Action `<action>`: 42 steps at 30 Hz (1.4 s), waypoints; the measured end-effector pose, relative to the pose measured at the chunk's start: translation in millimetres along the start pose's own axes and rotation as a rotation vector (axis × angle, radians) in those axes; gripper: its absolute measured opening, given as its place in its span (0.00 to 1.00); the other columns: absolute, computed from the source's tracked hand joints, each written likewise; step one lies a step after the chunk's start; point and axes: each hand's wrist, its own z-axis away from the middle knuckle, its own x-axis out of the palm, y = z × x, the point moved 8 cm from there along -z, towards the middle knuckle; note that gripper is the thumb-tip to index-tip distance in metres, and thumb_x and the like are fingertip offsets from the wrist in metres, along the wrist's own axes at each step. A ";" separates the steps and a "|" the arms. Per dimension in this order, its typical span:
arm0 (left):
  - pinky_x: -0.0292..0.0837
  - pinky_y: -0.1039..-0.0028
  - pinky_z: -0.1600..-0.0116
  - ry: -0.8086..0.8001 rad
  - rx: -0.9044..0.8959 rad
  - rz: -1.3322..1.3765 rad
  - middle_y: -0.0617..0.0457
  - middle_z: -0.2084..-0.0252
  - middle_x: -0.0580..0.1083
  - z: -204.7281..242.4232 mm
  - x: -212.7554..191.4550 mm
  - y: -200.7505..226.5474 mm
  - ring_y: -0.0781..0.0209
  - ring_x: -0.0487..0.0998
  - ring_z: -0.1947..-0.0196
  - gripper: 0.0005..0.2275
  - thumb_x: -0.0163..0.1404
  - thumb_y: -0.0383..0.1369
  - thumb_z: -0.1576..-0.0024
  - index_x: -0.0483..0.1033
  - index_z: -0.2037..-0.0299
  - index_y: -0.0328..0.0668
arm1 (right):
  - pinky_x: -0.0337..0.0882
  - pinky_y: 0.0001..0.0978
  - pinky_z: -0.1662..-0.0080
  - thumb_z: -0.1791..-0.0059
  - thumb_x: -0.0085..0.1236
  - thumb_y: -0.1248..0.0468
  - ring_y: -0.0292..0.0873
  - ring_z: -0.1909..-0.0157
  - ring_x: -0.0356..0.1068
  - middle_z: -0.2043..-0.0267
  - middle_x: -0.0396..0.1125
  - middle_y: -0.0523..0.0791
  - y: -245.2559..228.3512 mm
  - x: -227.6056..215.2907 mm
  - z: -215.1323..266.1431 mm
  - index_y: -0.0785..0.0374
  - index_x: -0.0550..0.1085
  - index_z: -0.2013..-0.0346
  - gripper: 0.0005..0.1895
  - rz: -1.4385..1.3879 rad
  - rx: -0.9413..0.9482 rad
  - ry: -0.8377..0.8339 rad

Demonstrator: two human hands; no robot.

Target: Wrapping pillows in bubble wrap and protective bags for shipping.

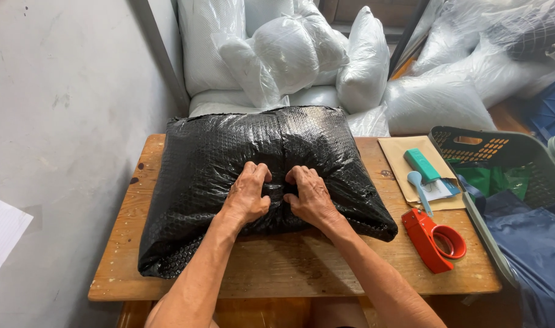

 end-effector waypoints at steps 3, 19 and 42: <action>0.79 0.55 0.51 0.043 0.007 0.073 0.50 0.57 0.71 -2.8 -7.9 -4.6 0.48 0.81 0.56 0.17 0.63 0.34 0.52 0.70 0.56 0.50 | 0.69 0.43 0.50 0.57 0.68 0.55 0.49 0.52 0.70 0.63 0.68 0.43 -11.1 -19.0 4.7 0.53 0.70 0.59 0.17 -0.120 0.051 0.015; 0.63 0.61 0.45 0.297 0.143 -0.417 0.61 0.58 0.66 0.7 3.9 17.3 0.56 0.67 0.47 0.11 0.53 0.30 0.52 0.71 0.62 0.61 | 0.68 0.36 0.45 0.55 0.68 0.49 0.44 0.46 0.73 0.49 0.72 0.41 -41.1 -89.9 120.8 0.54 0.75 0.53 0.21 0.043 -0.294 0.549; 0.63 0.69 0.50 0.197 0.842 -0.237 0.61 0.74 0.72 9.3 100.4 163.8 0.64 0.74 0.64 0.05 0.54 0.37 0.43 0.74 0.70 0.56 | 0.58 0.40 0.38 0.51 0.64 0.60 0.55 0.31 0.60 0.35 0.63 0.50 117.6 -91.7 200.7 0.51 0.81 0.57 0.09 0.031 -0.110 0.831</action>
